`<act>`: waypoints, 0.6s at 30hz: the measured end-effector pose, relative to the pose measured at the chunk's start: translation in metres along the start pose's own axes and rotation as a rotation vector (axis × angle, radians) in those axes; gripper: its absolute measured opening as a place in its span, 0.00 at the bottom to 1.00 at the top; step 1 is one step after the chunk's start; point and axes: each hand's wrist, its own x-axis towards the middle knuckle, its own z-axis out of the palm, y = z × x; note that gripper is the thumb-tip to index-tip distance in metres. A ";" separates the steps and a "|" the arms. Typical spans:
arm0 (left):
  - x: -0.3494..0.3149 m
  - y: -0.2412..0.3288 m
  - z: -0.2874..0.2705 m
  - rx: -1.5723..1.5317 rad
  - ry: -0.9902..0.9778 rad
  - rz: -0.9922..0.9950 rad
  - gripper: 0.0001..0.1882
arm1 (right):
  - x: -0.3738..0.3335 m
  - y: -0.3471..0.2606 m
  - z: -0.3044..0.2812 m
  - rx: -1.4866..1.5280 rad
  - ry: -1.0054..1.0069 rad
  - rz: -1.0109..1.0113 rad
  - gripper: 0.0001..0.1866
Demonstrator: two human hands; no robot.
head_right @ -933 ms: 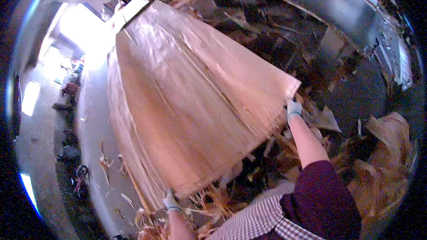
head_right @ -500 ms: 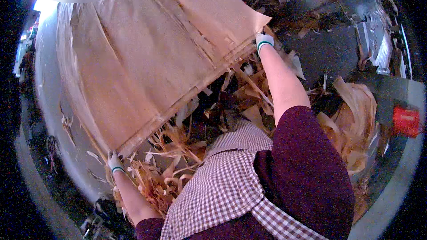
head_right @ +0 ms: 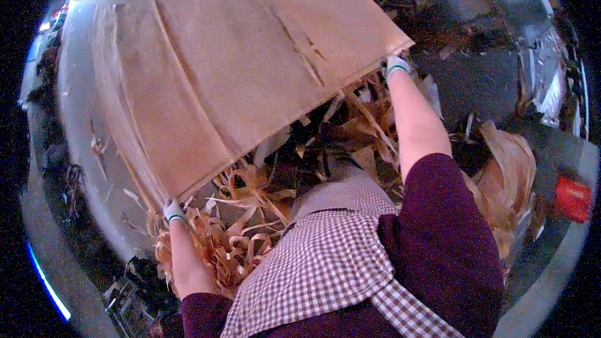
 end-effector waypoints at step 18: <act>-0.117 0.135 0.164 0.347 -0.221 0.146 0.28 | -0.196 0.259 0.005 -1.537 -0.738 -0.583 0.27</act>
